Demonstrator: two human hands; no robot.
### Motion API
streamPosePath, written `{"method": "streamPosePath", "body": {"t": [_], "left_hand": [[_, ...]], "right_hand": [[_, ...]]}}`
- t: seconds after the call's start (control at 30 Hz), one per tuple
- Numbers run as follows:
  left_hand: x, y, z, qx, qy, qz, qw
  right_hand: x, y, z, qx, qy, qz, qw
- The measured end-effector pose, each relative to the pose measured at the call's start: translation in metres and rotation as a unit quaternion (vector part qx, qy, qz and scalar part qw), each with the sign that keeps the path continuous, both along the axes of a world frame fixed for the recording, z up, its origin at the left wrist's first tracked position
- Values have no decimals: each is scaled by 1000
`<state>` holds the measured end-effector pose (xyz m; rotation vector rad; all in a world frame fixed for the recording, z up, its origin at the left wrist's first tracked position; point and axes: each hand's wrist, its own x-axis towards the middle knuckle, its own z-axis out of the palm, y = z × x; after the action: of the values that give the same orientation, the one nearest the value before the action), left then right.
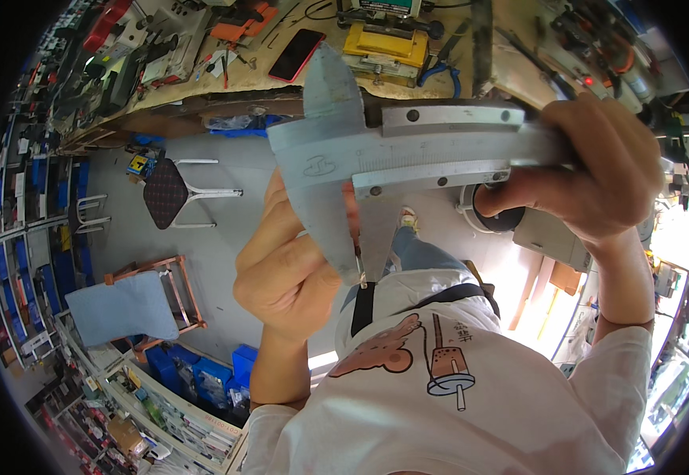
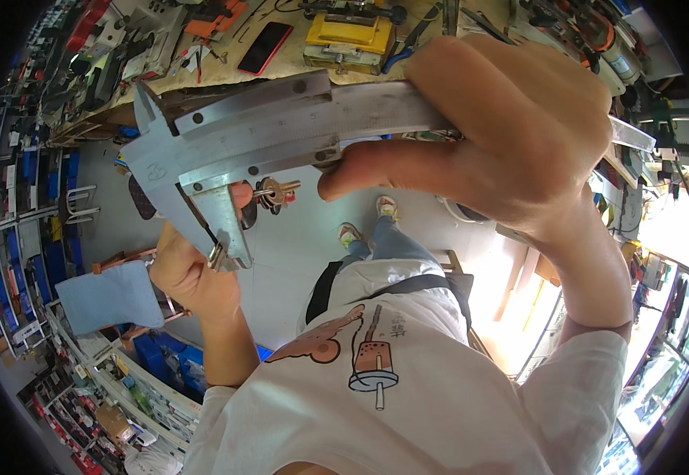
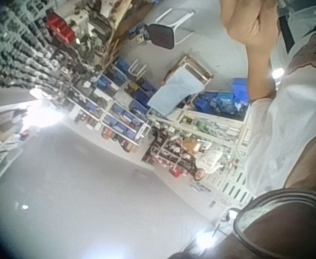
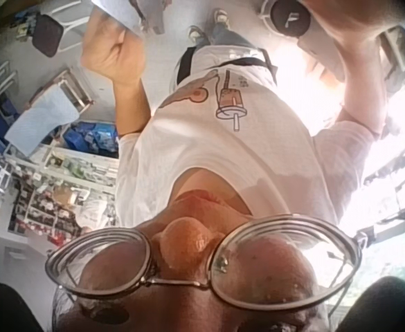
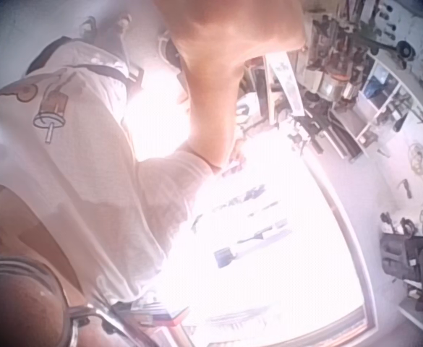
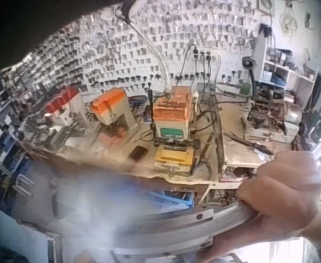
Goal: The person uses a screwdriver to adjust a key held in a vise, then measures the key with a caliper. They select a blank key from a wall display and place it into a key-cutting machine, preparing to duplicate the key.
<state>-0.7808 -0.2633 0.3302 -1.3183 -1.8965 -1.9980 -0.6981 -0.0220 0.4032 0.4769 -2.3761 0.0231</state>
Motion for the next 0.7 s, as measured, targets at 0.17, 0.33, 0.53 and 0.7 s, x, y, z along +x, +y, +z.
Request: {"method": "streamPosePath", "body": {"t": [0.17,0.33,0.53,0.7], "left_hand": [[0,-2,0,0,-7,5,1000],[1,-4,0,-9,-7,11,1000],[0,-6,2,-25,-2,9,1000],[-2,-8,4,-39,11,1,999]], "right_hand": [[0,-1,2,3,-6,-3,1000],[1,0,2,2,-11,-1,1000],[1,0,2,-1,-7,4,1000],[0,-2,2,-3,3,4,1000]]}}
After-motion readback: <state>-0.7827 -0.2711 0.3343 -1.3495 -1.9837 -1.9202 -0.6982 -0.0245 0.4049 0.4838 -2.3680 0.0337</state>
